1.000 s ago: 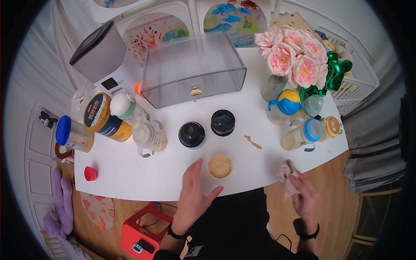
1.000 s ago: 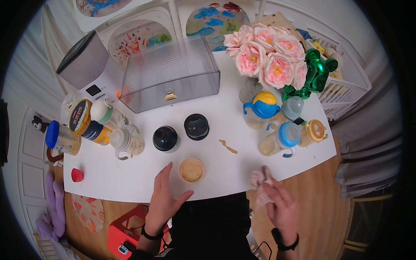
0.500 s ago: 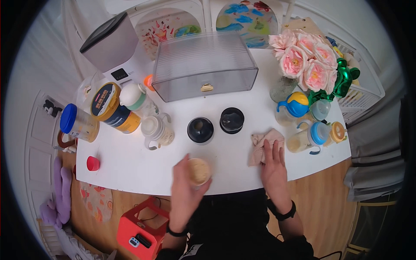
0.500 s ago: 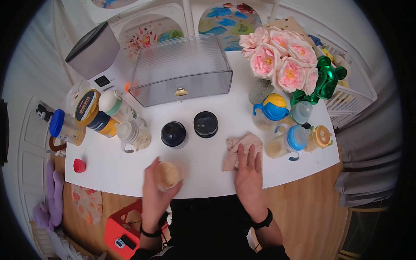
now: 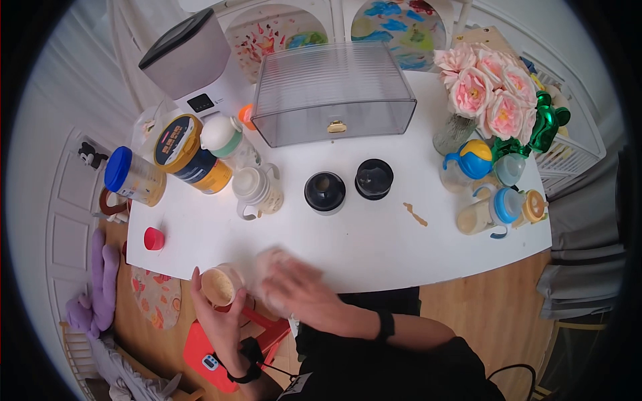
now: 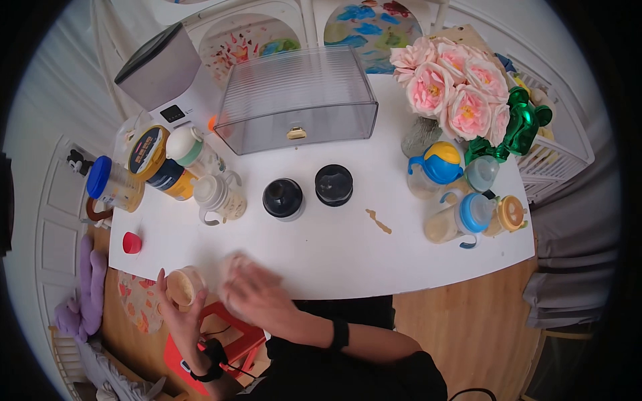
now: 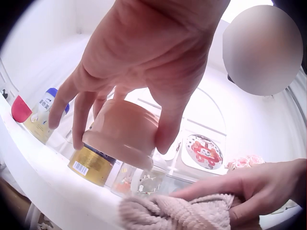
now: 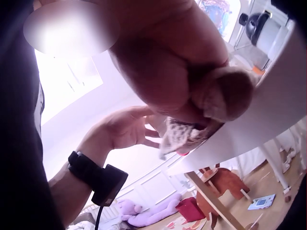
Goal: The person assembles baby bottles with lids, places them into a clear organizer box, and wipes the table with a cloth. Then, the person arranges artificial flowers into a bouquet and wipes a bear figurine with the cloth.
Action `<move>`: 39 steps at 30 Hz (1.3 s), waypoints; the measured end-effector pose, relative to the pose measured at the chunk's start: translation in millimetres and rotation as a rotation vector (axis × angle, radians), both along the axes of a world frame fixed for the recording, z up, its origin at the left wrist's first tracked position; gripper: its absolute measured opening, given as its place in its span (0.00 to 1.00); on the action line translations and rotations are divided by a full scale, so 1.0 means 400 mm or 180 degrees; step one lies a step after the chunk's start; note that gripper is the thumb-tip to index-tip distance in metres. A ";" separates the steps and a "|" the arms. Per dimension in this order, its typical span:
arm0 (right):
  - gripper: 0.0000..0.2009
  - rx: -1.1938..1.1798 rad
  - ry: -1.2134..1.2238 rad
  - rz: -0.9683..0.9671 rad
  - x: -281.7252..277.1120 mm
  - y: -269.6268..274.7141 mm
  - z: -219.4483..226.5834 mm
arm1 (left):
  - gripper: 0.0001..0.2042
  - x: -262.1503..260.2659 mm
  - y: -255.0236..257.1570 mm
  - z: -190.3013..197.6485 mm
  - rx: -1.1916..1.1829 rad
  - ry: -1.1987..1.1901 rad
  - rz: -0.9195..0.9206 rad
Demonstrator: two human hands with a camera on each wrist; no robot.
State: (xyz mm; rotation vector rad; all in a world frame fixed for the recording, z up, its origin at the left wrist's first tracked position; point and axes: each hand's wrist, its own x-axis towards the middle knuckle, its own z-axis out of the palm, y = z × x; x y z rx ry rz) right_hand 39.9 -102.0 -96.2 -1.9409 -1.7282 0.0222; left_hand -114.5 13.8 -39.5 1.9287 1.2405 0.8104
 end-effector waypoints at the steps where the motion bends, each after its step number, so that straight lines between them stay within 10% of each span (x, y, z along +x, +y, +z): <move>1: 0.27 0.0203 0.0223 0.0359 -0.019 0.018 0.003 | 0.44 -0.004 -0.002 0.008 -0.0033 -0.0121 0.0044; 3: 0.28 0.0427 0.0448 0.0713 -0.022 0.019 0.015 | 0.44 -0.020 -0.004 0.008 0.0046 -0.0186 0.0102; 11: 0.30 -0.0458 -0.0199 -0.1924 0.219 -0.184 0.069 | 0.44 -0.039 0.016 -0.011 0.0132 -0.0115 0.0214; 26: 0.26 -0.0490 -0.0372 -0.1421 0.122 -0.046 -0.003 | 0.46 -0.026 0.020 -0.017 0.0003 -0.0075 0.0151; 33: 0.24 0.0299 -0.0131 0.0547 -0.093 0.096 -0.037 | 0.46 -0.086 0.029 -0.005 0.0310 -0.0060 0.0321; 39: 0.21 0.0394 -0.0329 0.0686 -0.124 0.145 -0.025 | 0.46 -0.114 0.015 0.018 0.0487 -0.0154 0.0370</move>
